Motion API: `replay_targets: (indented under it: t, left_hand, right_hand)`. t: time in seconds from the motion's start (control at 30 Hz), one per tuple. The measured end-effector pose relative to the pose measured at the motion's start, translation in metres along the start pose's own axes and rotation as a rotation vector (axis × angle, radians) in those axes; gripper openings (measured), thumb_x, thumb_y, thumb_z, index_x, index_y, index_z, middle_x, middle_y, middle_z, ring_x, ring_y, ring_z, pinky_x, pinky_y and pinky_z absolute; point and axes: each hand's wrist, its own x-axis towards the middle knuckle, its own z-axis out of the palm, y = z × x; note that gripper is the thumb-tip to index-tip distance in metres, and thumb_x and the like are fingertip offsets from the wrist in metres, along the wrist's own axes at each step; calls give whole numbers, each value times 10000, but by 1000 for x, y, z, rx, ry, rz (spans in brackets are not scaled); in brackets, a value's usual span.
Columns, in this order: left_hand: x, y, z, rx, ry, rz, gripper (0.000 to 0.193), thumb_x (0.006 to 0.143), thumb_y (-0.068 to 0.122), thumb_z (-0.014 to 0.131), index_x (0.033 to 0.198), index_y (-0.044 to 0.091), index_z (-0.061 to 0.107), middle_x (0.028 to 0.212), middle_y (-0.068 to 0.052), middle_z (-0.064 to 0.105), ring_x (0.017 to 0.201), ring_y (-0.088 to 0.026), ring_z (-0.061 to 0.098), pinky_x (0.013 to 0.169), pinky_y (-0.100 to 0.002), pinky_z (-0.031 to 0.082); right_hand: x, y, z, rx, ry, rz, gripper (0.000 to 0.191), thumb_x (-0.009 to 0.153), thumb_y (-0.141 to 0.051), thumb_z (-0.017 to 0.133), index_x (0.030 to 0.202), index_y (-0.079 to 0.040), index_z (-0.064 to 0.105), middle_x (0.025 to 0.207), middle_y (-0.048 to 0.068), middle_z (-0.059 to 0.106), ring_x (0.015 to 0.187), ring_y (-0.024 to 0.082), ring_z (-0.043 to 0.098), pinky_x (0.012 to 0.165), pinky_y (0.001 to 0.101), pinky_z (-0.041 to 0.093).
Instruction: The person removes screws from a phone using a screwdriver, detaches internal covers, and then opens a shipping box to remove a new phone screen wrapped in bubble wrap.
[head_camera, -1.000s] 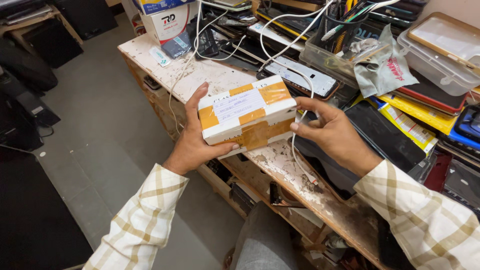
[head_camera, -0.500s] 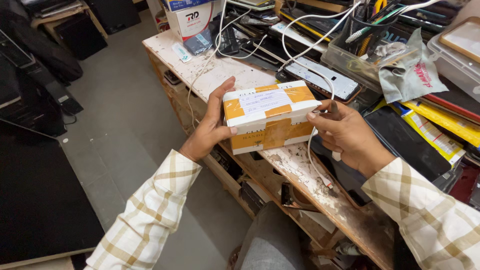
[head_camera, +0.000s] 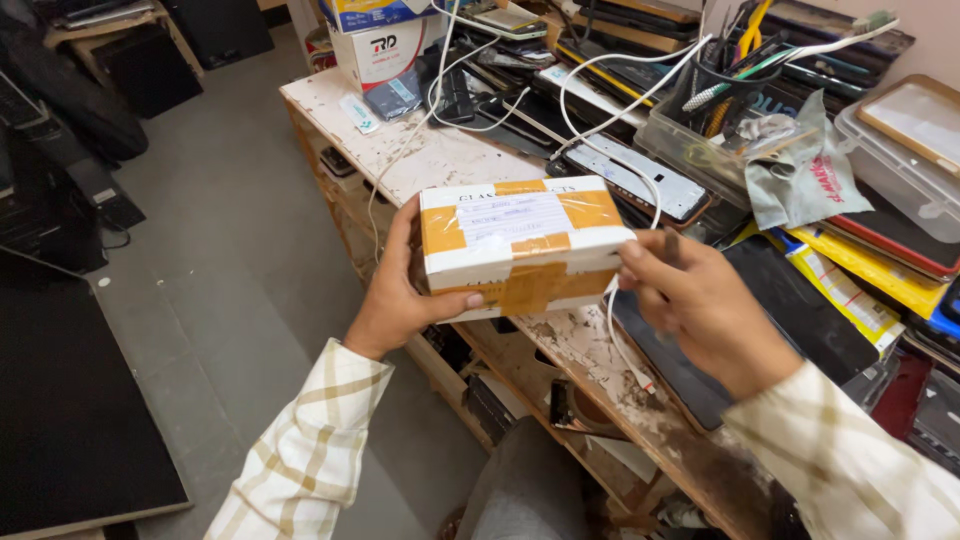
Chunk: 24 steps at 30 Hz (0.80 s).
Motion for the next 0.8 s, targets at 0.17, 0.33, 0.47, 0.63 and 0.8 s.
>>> replay_targets:
  t: [0.17,0.33,0.47,0.63,0.8]
  left_hand:
    - [-6,10,-18,153,-11,68,1190,709,90,922,1636,67,176,1561,-151,451,1477,-278,441,1248,-407,387]
    - [-12,26,-25,120,4,3,1192,655,66,918,1601,77,192,1508,-135,472,1444,-258,438,1213,-381,373]
    - [-11,29,-11,393,-184,34,1226,594,49,944,1557,95,187,1498,-127,452,1434,-252,415,1179,-366,348]
    - [-8,29,5,384,-277,-5,1213,605,33,930,1561,118,187,1491,-131,473,1432,-258,443,1175,-367,369]
    - [-8,28,10,474,-287,-21,1239,596,53,932,1555,139,153,1413,-123,528,1355,-259,524,1112,-374,433]
  right_hand:
    - [-66,-24,-2,-738,218,-504,382,919,-324,719,1143,-15,731,832,22,692,695,59,580,578,194,450]
    - [-96,-36,-37,-1134,449,-211,520,988,-396,730,1302,3,617,1009,129,713,870,211,678,761,370,543]
    - [-93,-16,-55,-950,183,-36,441,1074,-358,496,1449,-162,619,1017,76,724,988,201,677,865,355,542]
    - [-84,-9,-42,-694,134,-226,319,962,-248,614,1220,-71,677,927,92,694,778,157,630,673,322,519]
    - [-66,-10,-22,-727,220,-194,228,981,-274,590,1047,-76,681,715,19,713,570,99,613,529,289,483]
